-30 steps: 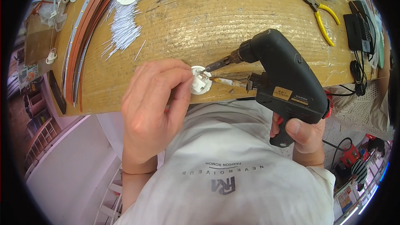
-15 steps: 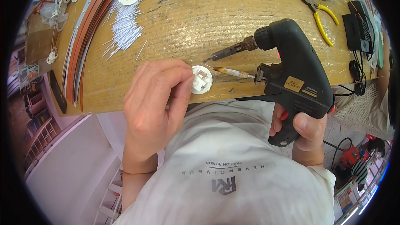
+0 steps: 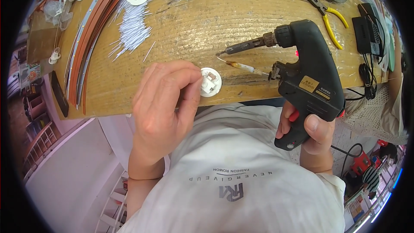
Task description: Attaching plastic housing components to an LED strip using a handheld tool.
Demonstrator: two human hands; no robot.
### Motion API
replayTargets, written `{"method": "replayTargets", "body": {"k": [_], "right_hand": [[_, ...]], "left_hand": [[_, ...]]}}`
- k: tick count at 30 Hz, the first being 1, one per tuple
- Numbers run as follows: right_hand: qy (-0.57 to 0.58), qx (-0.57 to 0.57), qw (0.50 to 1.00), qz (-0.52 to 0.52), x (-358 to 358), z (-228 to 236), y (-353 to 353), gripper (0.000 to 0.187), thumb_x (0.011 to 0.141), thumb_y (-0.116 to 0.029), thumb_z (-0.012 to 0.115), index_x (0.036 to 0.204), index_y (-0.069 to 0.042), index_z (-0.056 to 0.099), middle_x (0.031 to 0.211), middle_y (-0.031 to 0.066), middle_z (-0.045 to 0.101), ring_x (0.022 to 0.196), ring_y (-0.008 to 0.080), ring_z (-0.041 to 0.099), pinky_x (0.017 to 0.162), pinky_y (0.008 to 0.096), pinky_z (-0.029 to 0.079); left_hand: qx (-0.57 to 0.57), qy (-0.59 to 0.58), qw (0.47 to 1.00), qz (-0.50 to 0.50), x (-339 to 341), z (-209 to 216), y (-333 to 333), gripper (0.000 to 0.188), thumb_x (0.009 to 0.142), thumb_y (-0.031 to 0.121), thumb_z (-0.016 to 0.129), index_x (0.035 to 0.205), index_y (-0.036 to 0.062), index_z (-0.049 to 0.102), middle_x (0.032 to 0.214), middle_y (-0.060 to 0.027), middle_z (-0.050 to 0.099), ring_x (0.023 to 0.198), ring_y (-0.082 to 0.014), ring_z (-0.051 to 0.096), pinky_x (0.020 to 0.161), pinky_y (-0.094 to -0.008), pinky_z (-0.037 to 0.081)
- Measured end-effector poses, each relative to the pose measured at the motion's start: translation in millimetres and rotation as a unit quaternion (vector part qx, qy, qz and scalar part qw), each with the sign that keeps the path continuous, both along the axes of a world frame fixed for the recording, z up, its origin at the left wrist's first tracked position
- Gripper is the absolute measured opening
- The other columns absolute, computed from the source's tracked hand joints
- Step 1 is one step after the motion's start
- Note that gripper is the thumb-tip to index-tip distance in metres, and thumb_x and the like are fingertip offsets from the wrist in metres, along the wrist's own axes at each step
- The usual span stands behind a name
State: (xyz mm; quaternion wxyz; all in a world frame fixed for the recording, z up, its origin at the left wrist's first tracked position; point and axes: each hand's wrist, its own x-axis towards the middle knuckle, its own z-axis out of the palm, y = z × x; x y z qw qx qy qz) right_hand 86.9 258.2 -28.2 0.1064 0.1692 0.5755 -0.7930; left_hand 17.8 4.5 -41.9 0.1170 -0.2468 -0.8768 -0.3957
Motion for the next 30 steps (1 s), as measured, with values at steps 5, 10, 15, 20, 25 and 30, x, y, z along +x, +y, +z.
{"method": "replayTargets", "body": {"k": [5, 10, 15, 20, 25, 30], "right_hand": [[0.006, 0.009, 1.000, 0.001, -1.0, -0.6, -1.9, 0.052, 0.081, -0.037, 0.071, 0.094, 0.012, 0.058, 0.090, 0.0213, 0.063, 0.058, 0.0234, 0.064, 0.050, 0.0387, 0.060], [0.036, -0.007, 0.999, -0.008, 5.5, 0.6, -4.1, 0.053, 0.083, -0.036, 0.069, 0.103, 0.012, 0.057, 0.097, 0.0225, 0.064, 0.061, 0.0242, 0.064, 0.052, 0.0393, 0.060], [0.084, -0.014, 0.995, -0.048, 0.0, -0.7, -10.0, 0.059, 0.086, -0.040, 0.063, 0.109, 0.013, 0.055, 0.102, 0.0214, 0.060, 0.060, 0.0226, 0.061, 0.051, 0.0360, 0.058], [0.095, 0.012, 0.993, -0.074, -18.9, 7.7, -25.2, 0.060, 0.085, -0.041, 0.061, 0.110, 0.013, 0.052, 0.088, 0.0184, 0.060, 0.057, 0.0219, 0.059, 0.049, 0.0340, 0.055], [0.126, 0.020, 0.989, -0.079, -36.0, 6.4, -30.6, 0.060, 0.087, -0.042, 0.056, 0.112, 0.013, 0.051, 0.070, 0.0170, 0.056, 0.054, 0.0217, 0.058, 0.049, 0.0321, 0.054], [0.136, 0.029, 0.988, -0.065, -50.0, -2.1, -29.6, 0.059, 0.088, -0.041, 0.054, 0.111, 0.013, 0.052, 0.066, 0.0155, 0.055, 0.051, 0.0214, 0.057, 0.048, 0.0315, 0.054]], "left_hand": [[0.008, 0.018, 1.000, -0.001, -1.4, -3.6, -1.6, 0.022, 0.077, -0.011, 0.074, 0.094, -0.0014, 0.063, 0.088, -0.0131, 0.067, 0.073, -0.0272, 0.062, 0.064, -0.0343, 0.048], [-0.004, 0.040, 0.999, 0.002, 2.7, -5.7, -5.1, 0.026, 0.077, -0.004, 0.079, 0.099, 0.0003, 0.065, 0.092, -0.0117, 0.067, 0.075, -0.0265, 0.062, 0.067, -0.0358, 0.046], [-0.049, 0.053, 0.997, -0.005, 8.8, 1.3, -6.7, 0.045, 0.075, 0.016, 0.085, 0.111, 0.0034, 0.063, 0.101, -0.0083, 0.066, 0.084, -0.0261, 0.062, 0.076, -0.0394, 0.043], [-0.056, 0.071, 0.996, -0.004, 1.9, 2.2, -5.8, 0.049, 0.072, 0.012, 0.088, 0.113, 0.0051, 0.062, 0.103, -0.0088, 0.068, 0.086, -0.0272, 0.063, 0.076, -0.0378, 0.043], [-0.043, 0.084, 0.996, -0.001, -9.4, -3.4, -10.5, 0.048, 0.073, 0.010, 0.087, 0.113, 0.0055, 0.062, 0.104, -0.0090, 0.069, 0.087, -0.0267, 0.064, 0.077, -0.0376, 0.043], [-0.034, 0.077, 0.996, -0.003, -10.2, -6.1, -11.6, 0.045, 0.072, 0.010, 0.087, 0.110, 0.0063, 0.064, 0.106, -0.0087, 0.069, 0.086, -0.0266, 0.064, 0.076, -0.0367, 0.043]]}}
